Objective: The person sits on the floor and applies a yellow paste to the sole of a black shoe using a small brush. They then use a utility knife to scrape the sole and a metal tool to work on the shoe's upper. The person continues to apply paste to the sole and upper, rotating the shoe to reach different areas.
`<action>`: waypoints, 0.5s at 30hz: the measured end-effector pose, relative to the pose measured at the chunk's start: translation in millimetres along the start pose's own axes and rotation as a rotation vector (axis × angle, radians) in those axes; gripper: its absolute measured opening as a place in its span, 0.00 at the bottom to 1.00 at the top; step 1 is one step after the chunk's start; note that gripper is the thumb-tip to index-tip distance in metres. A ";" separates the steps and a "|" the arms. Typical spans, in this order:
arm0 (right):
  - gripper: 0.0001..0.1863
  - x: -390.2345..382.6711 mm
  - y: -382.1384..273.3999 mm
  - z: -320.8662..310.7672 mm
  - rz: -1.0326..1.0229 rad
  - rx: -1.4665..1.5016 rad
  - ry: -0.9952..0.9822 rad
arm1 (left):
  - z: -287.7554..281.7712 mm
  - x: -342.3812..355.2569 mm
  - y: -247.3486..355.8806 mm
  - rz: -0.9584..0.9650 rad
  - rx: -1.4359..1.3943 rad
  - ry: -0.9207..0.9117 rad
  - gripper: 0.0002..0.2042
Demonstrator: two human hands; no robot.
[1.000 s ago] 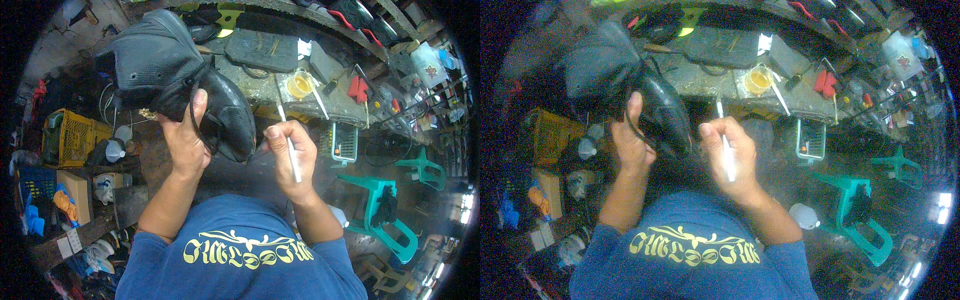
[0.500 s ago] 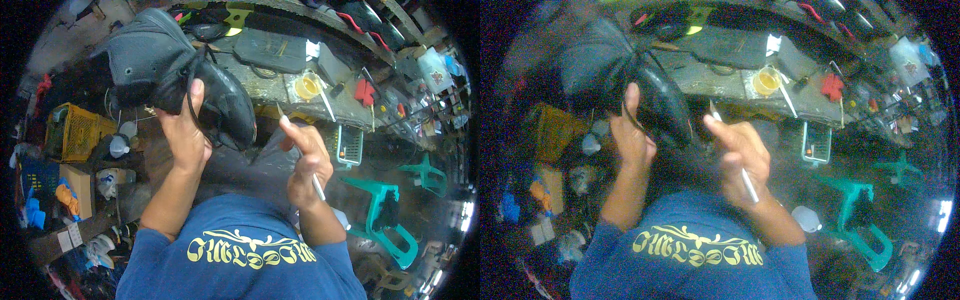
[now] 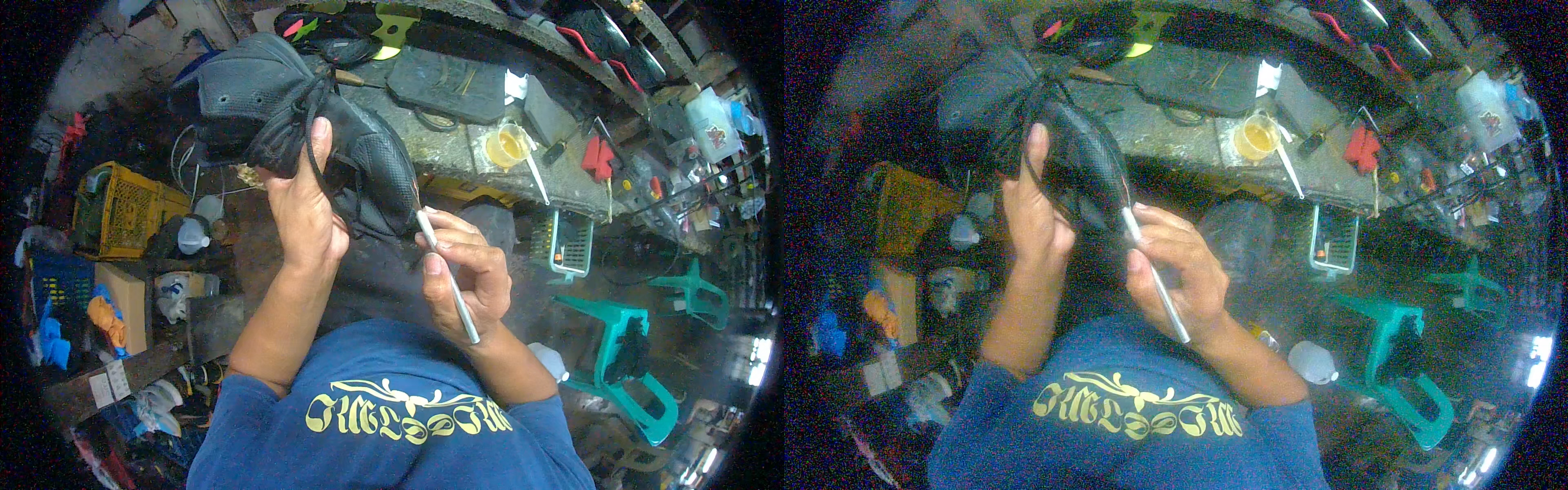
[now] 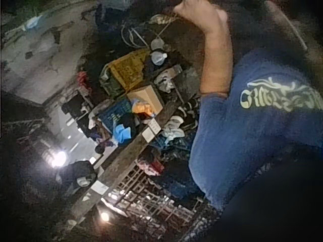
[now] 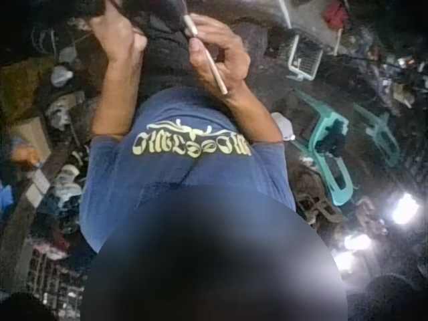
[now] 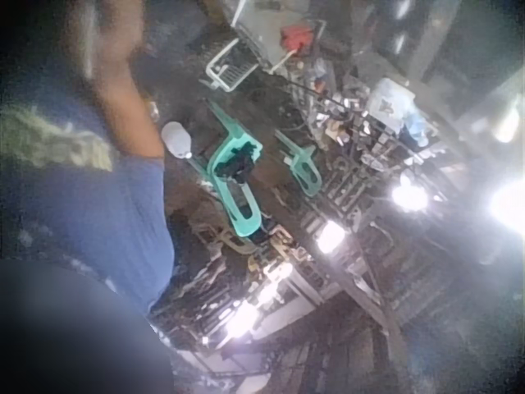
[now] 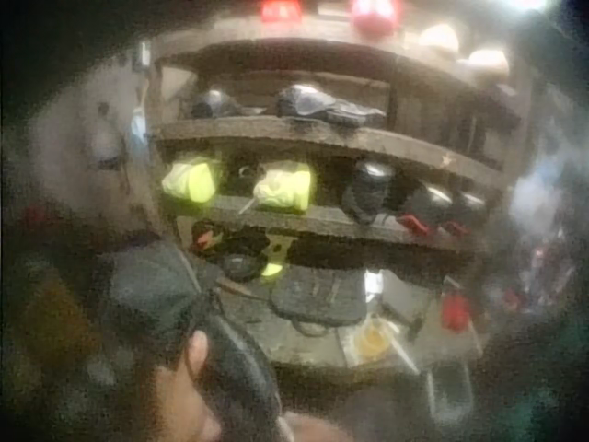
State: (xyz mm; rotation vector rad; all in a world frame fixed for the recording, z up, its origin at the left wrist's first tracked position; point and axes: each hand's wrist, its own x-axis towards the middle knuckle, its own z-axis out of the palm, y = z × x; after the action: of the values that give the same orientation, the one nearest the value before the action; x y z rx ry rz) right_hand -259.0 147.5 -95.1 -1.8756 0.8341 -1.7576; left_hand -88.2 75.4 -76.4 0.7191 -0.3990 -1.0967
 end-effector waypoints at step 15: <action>0.13 4.7 -5.7 2.5 -0.035 -0.020 0.020 | 0.0 -3.3 -1.9 0.020 0.011 -0.001 0.26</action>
State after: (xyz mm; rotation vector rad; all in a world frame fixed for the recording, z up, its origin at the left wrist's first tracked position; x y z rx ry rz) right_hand -255.6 148.2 -88.1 -1.8991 0.8335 -1.7985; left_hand -90.9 77.9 -77.5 0.7227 -0.4129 -1.0767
